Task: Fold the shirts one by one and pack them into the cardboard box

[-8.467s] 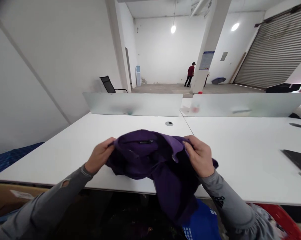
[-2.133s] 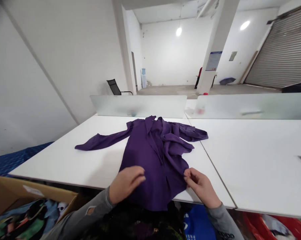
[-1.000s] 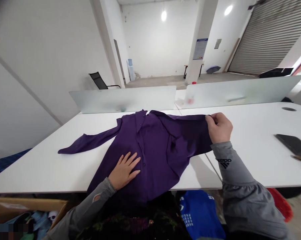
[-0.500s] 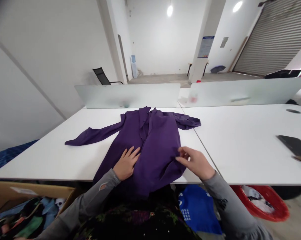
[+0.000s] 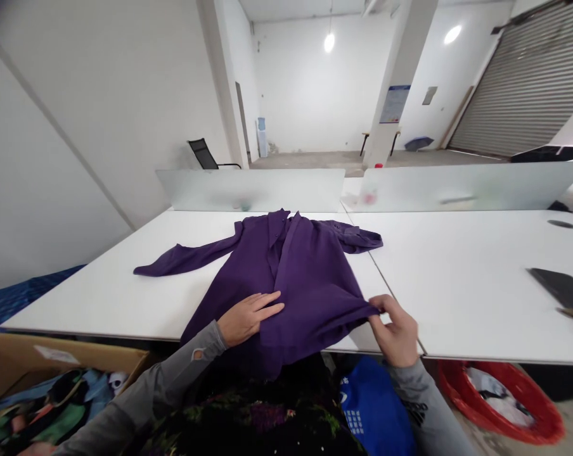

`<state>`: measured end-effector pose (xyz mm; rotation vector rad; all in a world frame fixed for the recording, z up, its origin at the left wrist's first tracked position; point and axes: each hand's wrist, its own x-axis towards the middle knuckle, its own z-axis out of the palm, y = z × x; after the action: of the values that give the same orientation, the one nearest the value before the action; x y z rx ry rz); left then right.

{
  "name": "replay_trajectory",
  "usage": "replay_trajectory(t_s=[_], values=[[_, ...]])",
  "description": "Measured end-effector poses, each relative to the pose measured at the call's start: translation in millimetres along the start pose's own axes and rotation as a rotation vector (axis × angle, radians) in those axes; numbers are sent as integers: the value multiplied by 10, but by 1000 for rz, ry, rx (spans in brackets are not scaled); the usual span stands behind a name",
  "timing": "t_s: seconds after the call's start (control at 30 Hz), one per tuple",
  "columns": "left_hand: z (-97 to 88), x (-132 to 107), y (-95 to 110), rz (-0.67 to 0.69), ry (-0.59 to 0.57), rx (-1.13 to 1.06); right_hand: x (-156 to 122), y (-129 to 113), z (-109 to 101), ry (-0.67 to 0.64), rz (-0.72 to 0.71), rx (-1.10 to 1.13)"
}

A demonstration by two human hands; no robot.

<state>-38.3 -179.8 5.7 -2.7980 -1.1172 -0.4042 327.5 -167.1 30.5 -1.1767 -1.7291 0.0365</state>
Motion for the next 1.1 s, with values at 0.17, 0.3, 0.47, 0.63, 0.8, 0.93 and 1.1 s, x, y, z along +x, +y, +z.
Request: replay_trajectory(t_s=[0.17, 0.3, 0.47, 0.63, 0.8, 0.93, 1.1], values=[[22, 3, 40, 73, 3, 54, -202, -82, -435, -558, 145, -39], [-44, -127, 212, 140, -24, 77, -275, -228, -540, -930, 217, 63], [-96, -402, 450, 109, -83, 217, -292, -418, -183, -631, -118, -126], [-68, -520, 454, 86, -10, 392, -376, -413, 330, -642, -380, -312], [-98, -464, 360, 160, 39, 321, -389, -346, 379, -587, -408, -2], [-79, -473, 402, 186, 49, 240, -416, -445, 284, -616, -402, 168], [126, -600, 529, 341, -41, 250, -706, -558, 347, -974, -448, -212]])
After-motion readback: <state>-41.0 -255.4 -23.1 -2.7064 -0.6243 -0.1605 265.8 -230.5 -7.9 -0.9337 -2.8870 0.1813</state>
